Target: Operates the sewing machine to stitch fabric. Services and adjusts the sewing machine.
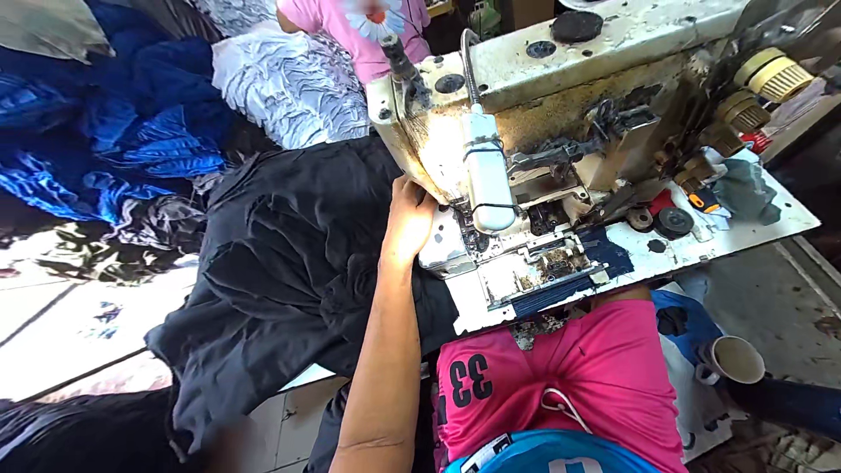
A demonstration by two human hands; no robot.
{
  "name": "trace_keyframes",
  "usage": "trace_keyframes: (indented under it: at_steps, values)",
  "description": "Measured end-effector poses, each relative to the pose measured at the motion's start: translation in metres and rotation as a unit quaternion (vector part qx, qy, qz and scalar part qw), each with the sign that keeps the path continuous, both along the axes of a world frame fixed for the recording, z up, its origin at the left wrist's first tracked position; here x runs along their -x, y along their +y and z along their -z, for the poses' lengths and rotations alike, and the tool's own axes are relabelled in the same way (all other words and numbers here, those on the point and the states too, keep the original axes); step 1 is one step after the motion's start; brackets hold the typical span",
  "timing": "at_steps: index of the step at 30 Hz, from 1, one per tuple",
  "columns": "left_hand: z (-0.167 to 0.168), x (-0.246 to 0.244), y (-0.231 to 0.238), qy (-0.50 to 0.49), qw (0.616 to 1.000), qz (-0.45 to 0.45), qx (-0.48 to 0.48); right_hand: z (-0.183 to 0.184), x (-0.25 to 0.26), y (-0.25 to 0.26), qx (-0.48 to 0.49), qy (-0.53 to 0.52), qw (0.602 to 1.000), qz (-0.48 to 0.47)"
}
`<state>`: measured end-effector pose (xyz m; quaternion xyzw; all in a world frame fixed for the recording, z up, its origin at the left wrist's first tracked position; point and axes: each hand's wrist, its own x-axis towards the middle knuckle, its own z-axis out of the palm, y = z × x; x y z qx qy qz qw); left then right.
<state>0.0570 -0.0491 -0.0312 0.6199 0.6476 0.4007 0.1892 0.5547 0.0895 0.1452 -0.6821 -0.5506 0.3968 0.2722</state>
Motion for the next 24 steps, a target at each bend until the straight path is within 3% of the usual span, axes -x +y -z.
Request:
trace_keyframes:
  at_steps: [3, 6, 10, 14, 17, 20, 22, 24]
  values:
    - [0.011, 0.010, -0.003, 0.045, 0.999, 0.012, -0.007, -0.004, 0.025, -0.028, -0.079, -0.075, 0.993, 0.049]
    - [0.009, 0.010, 0.008, 0.062, 0.998, 0.017, -0.012, -0.010, 0.042, -0.020, -0.148, -0.201, 0.968, 0.010]
    - [0.019, 0.014, 0.019, 0.050, 0.998, 0.017, -0.033, 0.017, 0.017, -0.011, -0.183, -0.028, 0.968, 0.170]
    - [0.022, 0.013, 0.018, 0.018, 0.998, 0.017, -0.055, 0.024, -0.022, -0.010, -0.254, -0.087, 0.947, 0.175]
    - [0.023, 0.011, 0.020, -0.029, 0.995, 0.029, -0.086, 0.008, -0.049, 0.030, -0.324, -0.144, 0.917, 0.182]
    - [0.055, 0.036, 0.039, 0.035, 0.973, 0.073, -0.216, -0.005, -0.055, 0.086, -0.323, -0.138, 0.919, 0.181]
    - [0.052, 0.048, 0.032, 0.051, 0.989, 0.068, -0.118, -0.004, -0.050, 0.121, -0.327, -0.111, 0.921, 0.180]
    - [0.062, 0.047, 0.029, 0.043, 0.994, 0.006, -0.098, 0.000, -0.049, 0.141, -0.363, -0.115, 0.912, 0.156]
